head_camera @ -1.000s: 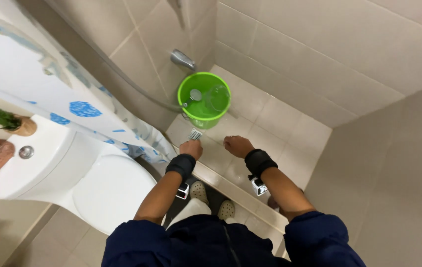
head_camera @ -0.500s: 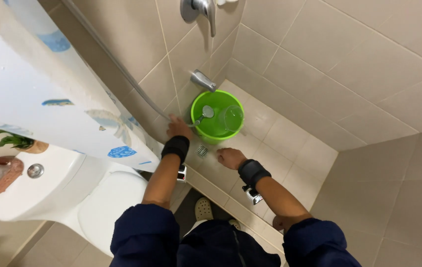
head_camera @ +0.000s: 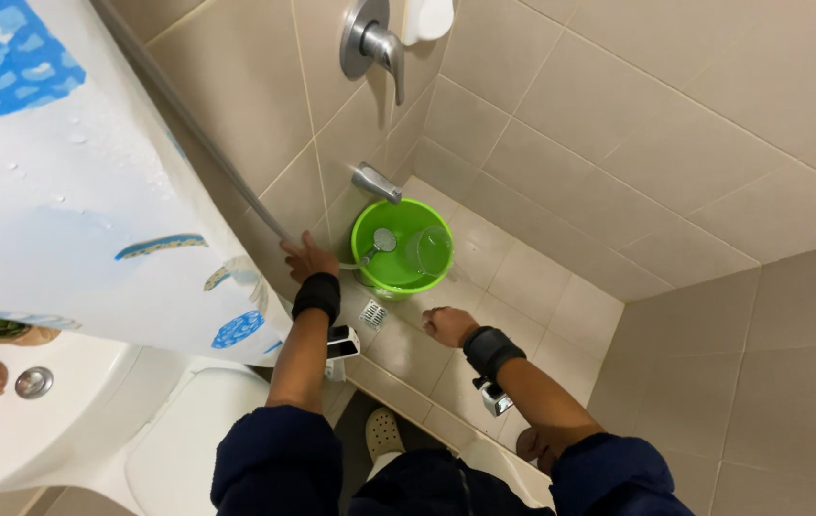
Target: The person rinses a red cloth in the sink, then uses a handheld shower head to spray water into a green bucket and across the bathroom floor, including the drain and mat. The person moves around the small bathroom while spraying different areas.
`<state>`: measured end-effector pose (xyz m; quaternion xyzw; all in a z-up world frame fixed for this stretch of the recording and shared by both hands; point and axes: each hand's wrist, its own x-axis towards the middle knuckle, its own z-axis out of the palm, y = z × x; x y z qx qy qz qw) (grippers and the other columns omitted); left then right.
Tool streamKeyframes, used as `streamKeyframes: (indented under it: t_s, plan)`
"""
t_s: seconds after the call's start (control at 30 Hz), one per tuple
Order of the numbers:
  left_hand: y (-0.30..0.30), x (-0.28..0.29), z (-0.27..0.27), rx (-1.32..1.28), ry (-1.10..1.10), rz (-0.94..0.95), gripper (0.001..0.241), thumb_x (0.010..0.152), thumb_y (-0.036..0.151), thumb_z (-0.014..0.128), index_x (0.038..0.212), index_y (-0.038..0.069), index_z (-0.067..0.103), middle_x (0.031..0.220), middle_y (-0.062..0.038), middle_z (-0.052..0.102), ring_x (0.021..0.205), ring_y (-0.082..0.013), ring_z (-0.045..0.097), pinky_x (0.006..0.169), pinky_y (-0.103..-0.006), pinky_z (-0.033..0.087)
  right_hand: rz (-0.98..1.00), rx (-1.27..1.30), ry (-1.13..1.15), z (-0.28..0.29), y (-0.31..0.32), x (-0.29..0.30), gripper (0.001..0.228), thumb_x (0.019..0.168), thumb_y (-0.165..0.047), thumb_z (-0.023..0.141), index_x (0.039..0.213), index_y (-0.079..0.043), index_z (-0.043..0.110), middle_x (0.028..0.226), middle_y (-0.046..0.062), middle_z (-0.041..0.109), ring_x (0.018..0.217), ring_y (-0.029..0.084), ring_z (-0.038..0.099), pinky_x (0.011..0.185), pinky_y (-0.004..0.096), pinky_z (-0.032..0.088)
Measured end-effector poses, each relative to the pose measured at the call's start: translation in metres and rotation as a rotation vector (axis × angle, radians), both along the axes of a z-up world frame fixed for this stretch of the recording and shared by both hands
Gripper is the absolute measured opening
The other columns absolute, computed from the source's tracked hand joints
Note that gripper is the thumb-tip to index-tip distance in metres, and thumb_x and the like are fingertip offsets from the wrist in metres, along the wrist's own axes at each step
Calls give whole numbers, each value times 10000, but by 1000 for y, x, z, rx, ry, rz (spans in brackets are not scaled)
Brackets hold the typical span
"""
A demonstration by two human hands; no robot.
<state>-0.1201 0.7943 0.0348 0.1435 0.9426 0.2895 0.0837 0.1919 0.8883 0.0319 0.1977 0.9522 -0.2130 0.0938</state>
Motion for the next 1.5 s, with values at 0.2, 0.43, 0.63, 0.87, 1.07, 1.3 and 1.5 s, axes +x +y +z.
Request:
streamKeyframes:
  t_s: [0.2,0.43,0.63,0.87,1.07,1.3,1.5]
  plan:
    - [-13,-8,-7,-38,43,-2,641,883,199,691,1480,237,462,1643,-249,74,1264,-493,496,960,-603,488,51,-36,11,-15,-11,-6,209,960,-258,536,1059,-123,662,1052,116,732,997,354,689,836,491,552]
    - [-26,-21,7,-14,-18,-103,798,832,261,769,1535,278,391,1681,-232,3,1299,-488,506,986,-559,501,80,-13,20,-8,-15,-20,215,961,-253,539,1068,-120,671,1072,134,718,997,367,676,829,508,545]
    - [-11,-19,-44,152,80,-265,768,837,258,776,1529,187,451,1589,-190,319,1288,-438,534,1016,-524,489,71,-22,16,-4,-20,-20,213,941,-253,561,1054,-110,673,1051,124,727,960,364,689,822,501,548]
    - [3,69,-28,384,236,-549,407,894,94,635,1263,236,730,1283,-176,632,1047,-377,669,844,-489,555,60,270,34,10,-4,-34,423,891,-210,616,1280,-60,547,1070,165,709,1012,332,688,899,499,495]
    - [-8,109,37,467,290,-736,322,887,131,669,1182,215,767,1162,-153,696,957,-357,681,814,-480,560,-41,315,223,20,1,-60,674,801,-224,710,1380,-24,429,1259,221,605,1145,374,614,936,502,473]
    - [-16,108,89,532,620,-696,315,870,157,692,1168,199,783,799,-70,749,796,-279,716,808,-561,492,-165,207,377,29,12,-82,510,974,-285,631,1374,-35,437,1132,240,672,1040,430,648,851,575,491]
    - [-30,96,73,721,346,-699,195,947,121,633,1046,172,794,1011,-112,754,899,-322,723,810,-427,578,-93,72,400,59,34,-86,251,1048,-258,551,1204,-76,476,1058,275,682,929,475,659,777,587,512]
